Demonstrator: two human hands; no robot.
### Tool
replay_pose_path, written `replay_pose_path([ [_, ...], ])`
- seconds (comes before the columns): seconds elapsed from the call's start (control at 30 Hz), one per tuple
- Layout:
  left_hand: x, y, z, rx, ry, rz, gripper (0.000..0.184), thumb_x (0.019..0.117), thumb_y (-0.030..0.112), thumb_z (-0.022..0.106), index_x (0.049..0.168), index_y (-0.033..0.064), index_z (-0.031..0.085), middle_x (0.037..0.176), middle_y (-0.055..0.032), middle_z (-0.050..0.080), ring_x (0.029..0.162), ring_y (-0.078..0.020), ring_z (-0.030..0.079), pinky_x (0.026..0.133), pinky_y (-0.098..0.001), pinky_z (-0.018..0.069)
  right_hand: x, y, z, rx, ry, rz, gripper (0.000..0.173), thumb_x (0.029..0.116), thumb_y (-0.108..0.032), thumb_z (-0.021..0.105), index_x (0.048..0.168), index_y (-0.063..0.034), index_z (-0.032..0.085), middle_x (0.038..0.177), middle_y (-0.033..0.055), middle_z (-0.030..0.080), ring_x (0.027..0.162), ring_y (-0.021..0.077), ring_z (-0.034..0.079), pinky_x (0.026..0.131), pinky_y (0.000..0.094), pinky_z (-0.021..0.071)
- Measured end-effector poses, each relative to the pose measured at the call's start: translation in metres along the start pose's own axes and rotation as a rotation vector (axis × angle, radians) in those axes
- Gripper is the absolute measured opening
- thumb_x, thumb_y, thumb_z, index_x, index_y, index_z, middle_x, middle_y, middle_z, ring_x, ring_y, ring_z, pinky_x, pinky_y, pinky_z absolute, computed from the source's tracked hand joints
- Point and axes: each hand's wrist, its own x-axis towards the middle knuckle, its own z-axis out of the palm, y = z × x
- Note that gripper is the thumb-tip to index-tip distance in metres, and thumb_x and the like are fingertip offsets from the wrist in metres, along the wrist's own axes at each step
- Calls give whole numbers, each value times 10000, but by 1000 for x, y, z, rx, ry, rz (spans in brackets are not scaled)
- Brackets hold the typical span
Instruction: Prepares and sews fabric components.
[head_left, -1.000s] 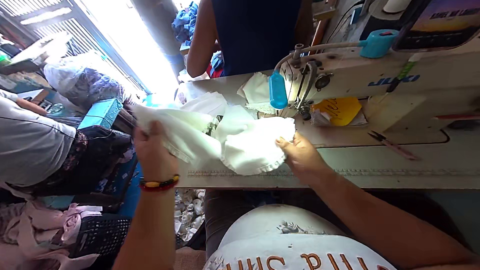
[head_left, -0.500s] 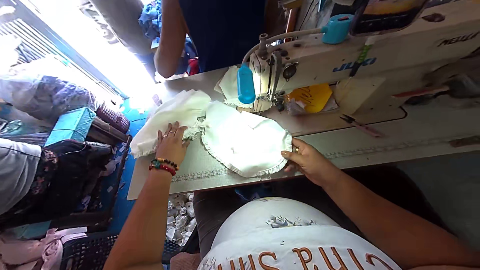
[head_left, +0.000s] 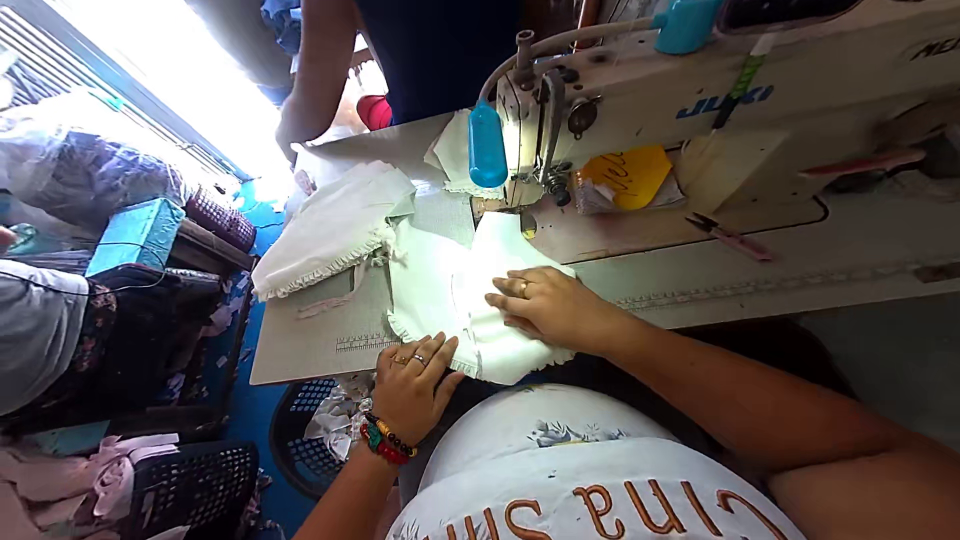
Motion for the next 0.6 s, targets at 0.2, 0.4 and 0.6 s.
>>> replay_pose_path([
  [0.2,-8,-9,-10,-39,70,-80,512,1070,478,373,1102,180,788,1072,-48,774,1015,-226,700,952,-454,451,-55,-26,-25,-4,-40,188,533,1045,-441,467,784,-16,653,677,164,621,647,369,677,549,531,526],
  [0.4,80,-6,-14,-131,-271,-370,478,1028,349,570,1375,24,622,1467,-247,537,1404,-436,465,1168,-651,311,-39,-24,-43,69,224,148,431,1011,-432,531,990,-72,766,852,104,710,807,288,707,679,473,569],
  [0.6,91,22,26,-179,-348,-118,585,1021,382,451,1530,97,487,1625,-160,388,1544,-383,265,1217,-658,186,-24,-21,10,106,60,-27,450,1058,-411,492,1376,-135,651,1363,122,665,1360,338,555,1149,631,360],
])
